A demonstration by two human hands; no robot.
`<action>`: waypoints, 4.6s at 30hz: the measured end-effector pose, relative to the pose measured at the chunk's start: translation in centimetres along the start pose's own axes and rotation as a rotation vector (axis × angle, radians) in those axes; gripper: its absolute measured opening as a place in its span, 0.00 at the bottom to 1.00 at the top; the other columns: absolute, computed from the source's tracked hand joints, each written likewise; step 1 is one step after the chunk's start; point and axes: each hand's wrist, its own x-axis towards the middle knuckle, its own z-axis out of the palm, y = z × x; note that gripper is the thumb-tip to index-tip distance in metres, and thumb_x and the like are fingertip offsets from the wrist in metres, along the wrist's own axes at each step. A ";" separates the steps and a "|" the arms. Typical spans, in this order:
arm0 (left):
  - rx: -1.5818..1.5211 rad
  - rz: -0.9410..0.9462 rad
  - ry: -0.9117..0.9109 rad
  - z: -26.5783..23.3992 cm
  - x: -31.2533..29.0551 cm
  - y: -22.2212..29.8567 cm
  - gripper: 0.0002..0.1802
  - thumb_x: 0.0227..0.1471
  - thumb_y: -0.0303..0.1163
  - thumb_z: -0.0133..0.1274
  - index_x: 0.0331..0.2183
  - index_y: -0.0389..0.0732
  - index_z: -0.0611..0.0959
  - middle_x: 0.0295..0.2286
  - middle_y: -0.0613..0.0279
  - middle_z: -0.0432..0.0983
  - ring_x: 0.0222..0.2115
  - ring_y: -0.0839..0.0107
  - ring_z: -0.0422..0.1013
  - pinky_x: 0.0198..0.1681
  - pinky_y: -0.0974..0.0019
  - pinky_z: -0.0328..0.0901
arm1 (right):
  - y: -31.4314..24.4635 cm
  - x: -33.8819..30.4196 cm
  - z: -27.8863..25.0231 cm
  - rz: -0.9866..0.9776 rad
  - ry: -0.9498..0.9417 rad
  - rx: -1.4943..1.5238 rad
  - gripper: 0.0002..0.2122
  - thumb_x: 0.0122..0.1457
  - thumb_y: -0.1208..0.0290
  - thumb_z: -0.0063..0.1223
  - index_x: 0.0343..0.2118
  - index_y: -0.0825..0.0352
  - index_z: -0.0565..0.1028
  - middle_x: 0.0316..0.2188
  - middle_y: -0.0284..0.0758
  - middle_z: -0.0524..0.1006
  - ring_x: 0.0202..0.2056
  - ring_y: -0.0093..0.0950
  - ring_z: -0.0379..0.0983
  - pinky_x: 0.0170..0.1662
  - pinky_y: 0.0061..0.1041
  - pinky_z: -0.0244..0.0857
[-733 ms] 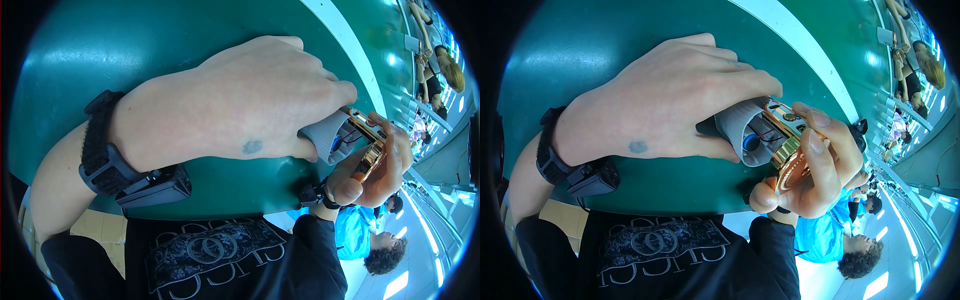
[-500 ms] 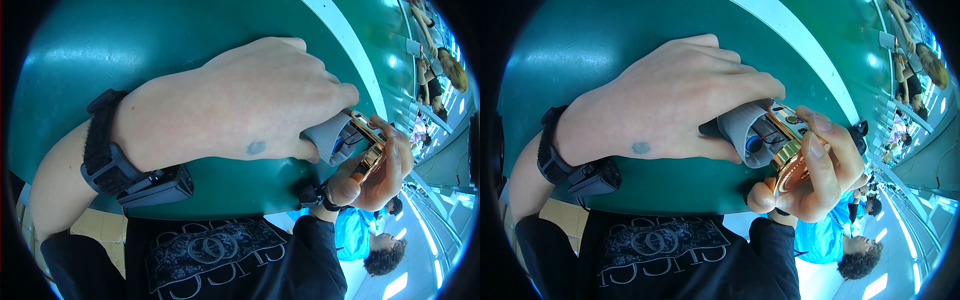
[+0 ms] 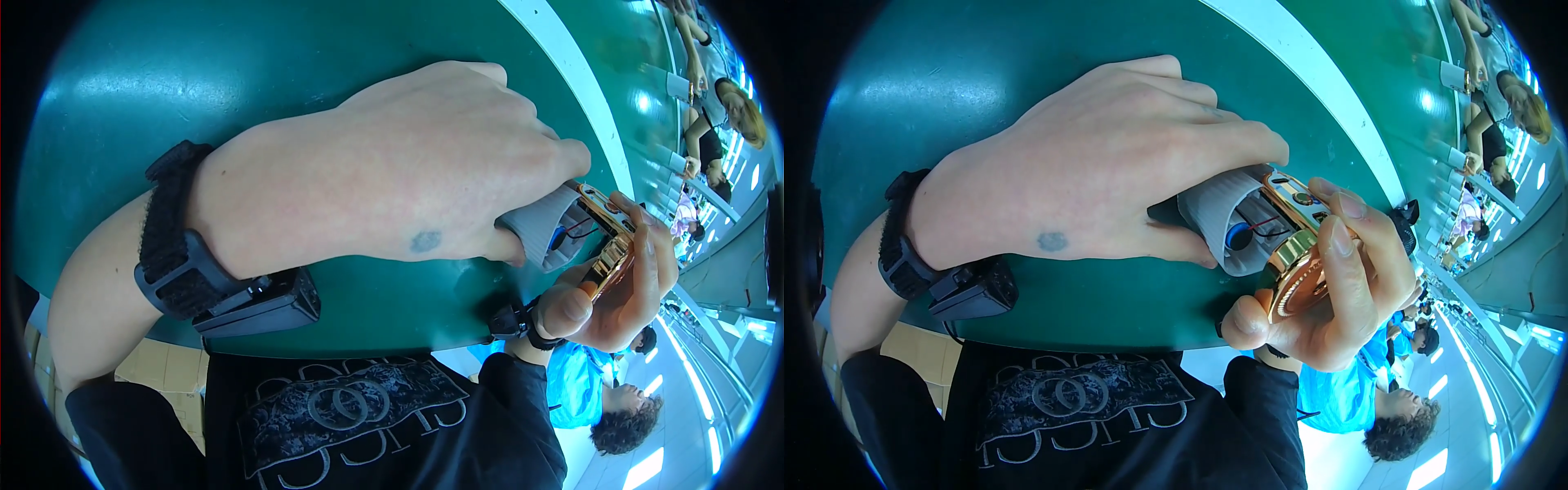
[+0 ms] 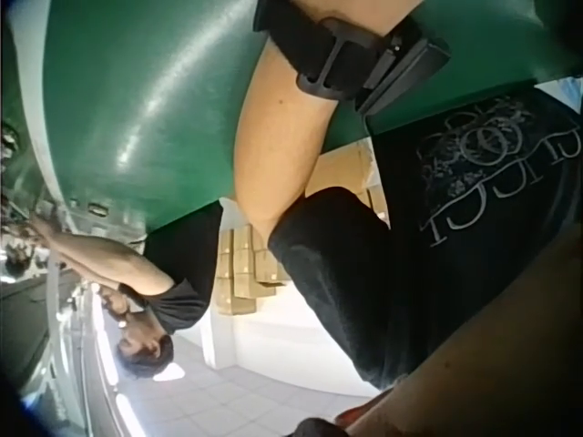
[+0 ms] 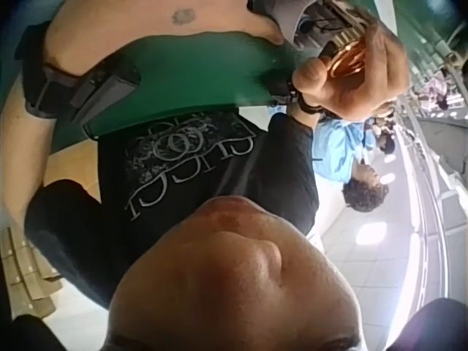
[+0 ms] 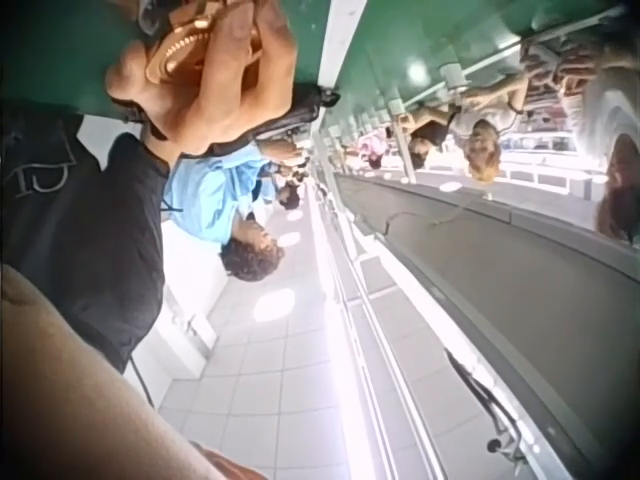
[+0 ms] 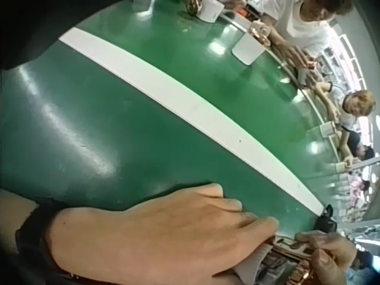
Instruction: The person assembles a device by hand, picking up a white plastic housing and a gold-colored electronic component. They fit the component into the housing, press the parts together, and then place the assembled unit back onto the green conveyor belt.
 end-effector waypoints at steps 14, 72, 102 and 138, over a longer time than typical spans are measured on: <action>-0.002 -0.005 -0.008 -0.1 0.0 -0.4 0.34 0.38 0.41 0.72 0.48 0.43 0.79 0.32 0.61 0.79 0.35 0.65 0.75 0.41 0.62 0.63 | 0.5 0.1 0.4 0.028 -0.036 0.078 0.36 0.63 0.38 0.48 0.54 0.75 0.69 0.46 0.53 0.69 0.37 0.44 0.79 0.38 0.37 0.80; 0.111 0.039 0.067 0.5 0.0 0.0 0.35 0.37 0.47 0.73 0.45 0.42 0.78 0.38 0.65 0.73 0.40 0.67 0.74 0.44 0.61 0.63 | -0.7 0.4 1.8 0.115 0.047 0.292 0.29 0.66 0.43 0.47 0.49 0.70 0.70 0.45 0.51 0.69 0.37 0.45 0.78 0.39 0.39 0.79; 0.173 0.018 0.106 0.1 0.4 0.3 0.30 0.36 0.45 0.71 0.40 0.42 0.79 0.36 0.64 0.70 0.38 0.66 0.72 0.42 0.62 0.61 | -0.3 3.7 1.2 0.049 -0.107 0.393 0.17 0.63 0.58 0.59 0.37 0.67 0.68 0.38 0.46 0.72 0.36 0.38 0.77 0.41 0.35 0.75; 0.129 0.020 0.143 0.2 -0.1 -0.1 0.23 0.36 0.41 0.70 0.35 0.38 0.83 0.34 0.63 0.74 0.33 0.65 0.70 0.41 0.64 0.65 | 1.2 2.4 1.0 -0.079 -0.295 0.189 0.36 0.51 0.42 0.66 0.49 0.71 0.70 0.49 0.51 0.72 0.54 0.51 0.71 0.53 0.44 0.69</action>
